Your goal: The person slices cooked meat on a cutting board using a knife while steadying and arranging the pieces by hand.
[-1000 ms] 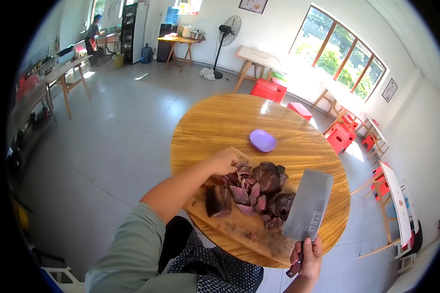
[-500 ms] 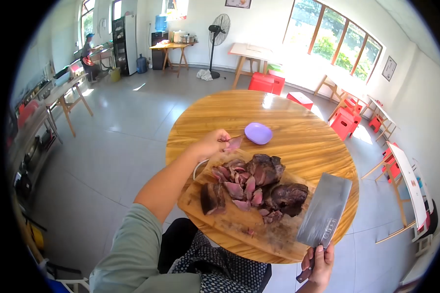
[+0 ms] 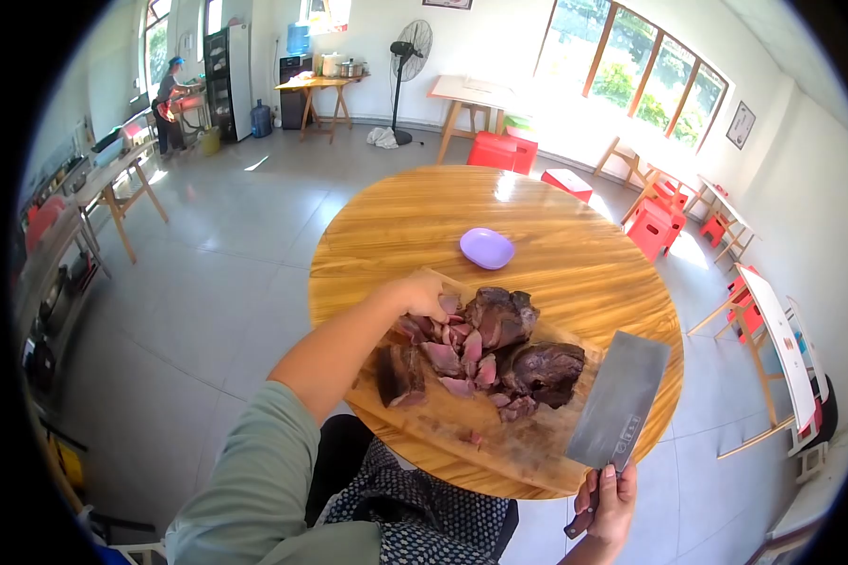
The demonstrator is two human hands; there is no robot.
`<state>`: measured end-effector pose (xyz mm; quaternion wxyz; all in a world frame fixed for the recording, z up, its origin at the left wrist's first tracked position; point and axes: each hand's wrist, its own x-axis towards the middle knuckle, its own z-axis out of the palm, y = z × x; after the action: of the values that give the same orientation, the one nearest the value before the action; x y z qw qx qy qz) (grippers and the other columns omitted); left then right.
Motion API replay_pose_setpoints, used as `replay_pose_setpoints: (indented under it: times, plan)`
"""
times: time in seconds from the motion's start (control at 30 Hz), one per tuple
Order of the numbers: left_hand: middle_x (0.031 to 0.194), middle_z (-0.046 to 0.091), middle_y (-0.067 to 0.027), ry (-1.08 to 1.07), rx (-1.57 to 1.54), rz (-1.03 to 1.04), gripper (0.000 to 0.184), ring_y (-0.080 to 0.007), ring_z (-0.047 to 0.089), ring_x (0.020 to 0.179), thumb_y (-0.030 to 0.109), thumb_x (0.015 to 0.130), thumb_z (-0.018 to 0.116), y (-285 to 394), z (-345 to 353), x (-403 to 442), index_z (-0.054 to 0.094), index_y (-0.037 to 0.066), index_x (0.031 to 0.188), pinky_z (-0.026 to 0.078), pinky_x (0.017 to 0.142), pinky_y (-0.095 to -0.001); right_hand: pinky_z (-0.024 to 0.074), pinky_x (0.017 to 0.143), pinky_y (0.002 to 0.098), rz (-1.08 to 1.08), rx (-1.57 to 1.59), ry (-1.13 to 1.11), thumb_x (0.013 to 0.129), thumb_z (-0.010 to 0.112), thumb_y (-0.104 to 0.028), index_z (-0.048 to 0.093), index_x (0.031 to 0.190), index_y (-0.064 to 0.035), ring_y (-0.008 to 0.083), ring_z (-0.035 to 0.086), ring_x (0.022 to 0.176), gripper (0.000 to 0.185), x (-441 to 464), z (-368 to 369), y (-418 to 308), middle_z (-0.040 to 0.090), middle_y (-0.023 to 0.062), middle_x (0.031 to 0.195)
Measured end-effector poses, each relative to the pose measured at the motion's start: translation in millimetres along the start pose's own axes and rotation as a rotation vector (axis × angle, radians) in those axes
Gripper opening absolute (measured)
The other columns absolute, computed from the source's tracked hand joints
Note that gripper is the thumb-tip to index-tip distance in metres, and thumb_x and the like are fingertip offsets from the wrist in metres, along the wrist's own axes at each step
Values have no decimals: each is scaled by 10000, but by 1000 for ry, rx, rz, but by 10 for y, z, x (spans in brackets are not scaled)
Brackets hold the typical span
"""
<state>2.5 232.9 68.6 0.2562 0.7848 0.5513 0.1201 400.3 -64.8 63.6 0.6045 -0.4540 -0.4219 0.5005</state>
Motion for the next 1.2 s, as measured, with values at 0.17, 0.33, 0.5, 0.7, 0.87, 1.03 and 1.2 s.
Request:
replay_pose_setpoints:
  times: [0.17,0.33,0.5,0.7,0.87,1.03,1.2]
  plan:
    - [1015,726,-152,36,-43,-78,437,-258,679,924,172,767,867,128,-11,-28,676,-17,1111,533,806,-372,430,391,264,-27,-26,-41,1086,485,-190,476,1210,-100,129,483,461,154,-43,-91,12,501,50,729]
    - [1163,711,-168,61,-174,-122,456,-298,672,1019,141,844,798,-217,-34,127,630,-8,1240,523,893,-392,427,385,261,-24,-23,4,1087,484,-196,477,1204,-100,127,478,454,152,-50,-100,-37,499,53,730]
    - [1233,693,-183,65,-82,-83,498,-324,654,1111,192,885,764,-242,-65,52,611,41,1334,508,959,-410,429,382,262,-12,-18,-8,1090,477,-198,473,1217,-100,128,473,450,160,-41,-183,38,499,60,736]
    - [1295,633,-178,254,-57,-2,445,-331,613,1190,207,900,747,-237,-36,-66,628,76,1307,484,1021,-423,421,383,267,17,113,98,1095,470,-218,472,1265,-105,132,466,461,204,47,-84,36,501,64,754]
    - [1286,560,-146,-52,-288,252,413,-341,562,1215,218,876,779,355,-136,-553,650,101,1250,459,1042,-422,396,396,260,5,390,205,1100,460,-264,447,1245,-113,119,439,502,210,305,-72,212,474,48,767]
    - [1366,459,-142,-159,135,465,528,-350,491,1252,113,740,855,599,82,-694,675,188,1231,439,1044,-404,372,404,236,7,564,230,1100,468,-311,456,1161,-123,97,402,525,198,547,-25,357,457,30,770]
    - [1303,478,-89,-117,221,452,473,-334,510,1224,36,722,827,518,102,-575,697,194,1149,471,1004,-406,360,405,233,19,625,278,1102,465,-308,462,1120,-109,91,398,524,200,553,-38,422,442,22,751]
